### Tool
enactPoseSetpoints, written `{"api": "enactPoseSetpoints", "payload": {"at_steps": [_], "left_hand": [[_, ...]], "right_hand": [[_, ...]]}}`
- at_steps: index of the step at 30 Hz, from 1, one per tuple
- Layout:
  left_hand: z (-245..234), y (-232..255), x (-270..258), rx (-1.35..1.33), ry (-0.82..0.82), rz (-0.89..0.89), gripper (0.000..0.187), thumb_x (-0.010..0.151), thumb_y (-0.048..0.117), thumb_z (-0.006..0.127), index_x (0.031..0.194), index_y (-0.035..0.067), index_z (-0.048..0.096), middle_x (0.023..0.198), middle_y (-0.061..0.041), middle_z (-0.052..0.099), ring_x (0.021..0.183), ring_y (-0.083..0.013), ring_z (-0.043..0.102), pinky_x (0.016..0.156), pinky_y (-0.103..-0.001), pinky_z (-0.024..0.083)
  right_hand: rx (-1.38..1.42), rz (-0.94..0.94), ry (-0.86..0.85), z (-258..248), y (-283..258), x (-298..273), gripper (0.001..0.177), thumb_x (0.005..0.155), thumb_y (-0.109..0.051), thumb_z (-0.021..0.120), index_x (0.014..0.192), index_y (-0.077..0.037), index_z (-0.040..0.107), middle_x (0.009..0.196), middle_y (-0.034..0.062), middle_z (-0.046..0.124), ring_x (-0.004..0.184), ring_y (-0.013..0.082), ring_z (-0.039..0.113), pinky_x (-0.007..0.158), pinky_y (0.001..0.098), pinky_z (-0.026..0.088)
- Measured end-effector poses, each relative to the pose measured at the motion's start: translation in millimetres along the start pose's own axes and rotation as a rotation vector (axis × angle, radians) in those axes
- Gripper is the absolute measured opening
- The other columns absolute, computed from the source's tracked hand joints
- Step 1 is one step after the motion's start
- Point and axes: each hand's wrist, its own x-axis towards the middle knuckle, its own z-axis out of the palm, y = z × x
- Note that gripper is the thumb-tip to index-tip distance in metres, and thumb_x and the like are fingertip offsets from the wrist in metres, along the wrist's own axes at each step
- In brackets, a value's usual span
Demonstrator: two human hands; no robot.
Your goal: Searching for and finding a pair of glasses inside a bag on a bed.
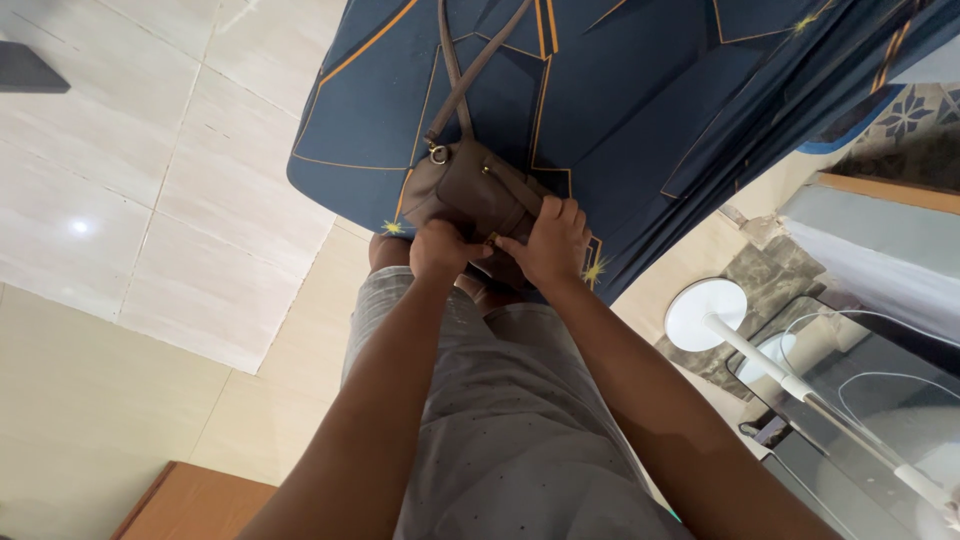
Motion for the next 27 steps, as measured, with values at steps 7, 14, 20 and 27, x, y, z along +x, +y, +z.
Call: {"api": "enactPoseSetpoints", "payload": {"at_steps": [7,14,20,27], "left_hand": [[6.4,10.6,3.4,0.3,0.022,0.129,0.056,0.063,0.052,0.094,0.093,0.007,0.077,0.094,-0.014,0.076,0.091,-0.0314,0.075,0.074,-0.043,0.061],[33.5,-14.9,10.5,0.045,0.071,0.105,0.049,0.063,0.042,0.095,0.088,0.004,0.078,0.089,-0.017,0.076,0.084,-0.0317,0.074,0.072,-0.043,0.058],[88.8,-60.0,37.3,-0.622,-0.081,0.046,0.036,0.075,0.029,0.091,0.081,-0.002,0.074,0.075,-0.013,0.075,0.065,-0.0184,0.071,0.059,-0.036,0.056],[96.5,-55.7,36.6,-0.838,-0.128,-0.019,0.027,0.08,0.023,0.086,0.077,0.0,0.073,0.072,-0.01,0.074,0.062,-0.0148,0.071,0.054,-0.033,0.054]], "right_hand": [[-0.01,-0.011,-0.058,-9.1,0.6,4.7,0.096,0.068,-0.051,0.092,0.134,-0.002,0.041,0.132,0.0231,0.047,0.121,0.0411,0.048,0.098,0.0556,0.042],[-0.03,-0.016,-0.077,-8.9,2.7,6.4,0.096,0.069,-0.055,0.091,0.133,-0.001,0.042,0.13,0.0227,0.048,0.121,0.0408,0.049,0.097,0.0554,0.043],[-0.041,0.019,-0.124,-11.8,2.3,12.2,0.1,0.068,-0.058,0.092,0.132,-0.001,0.041,0.128,0.0216,0.049,0.121,0.0401,0.049,0.097,0.0552,0.044],[-0.037,0.02,-0.136,-13.5,1.7,14.2,0.099,0.069,-0.059,0.09,0.132,0.0,0.042,0.128,0.022,0.05,0.121,0.0391,0.05,0.097,0.0537,0.045]]}}
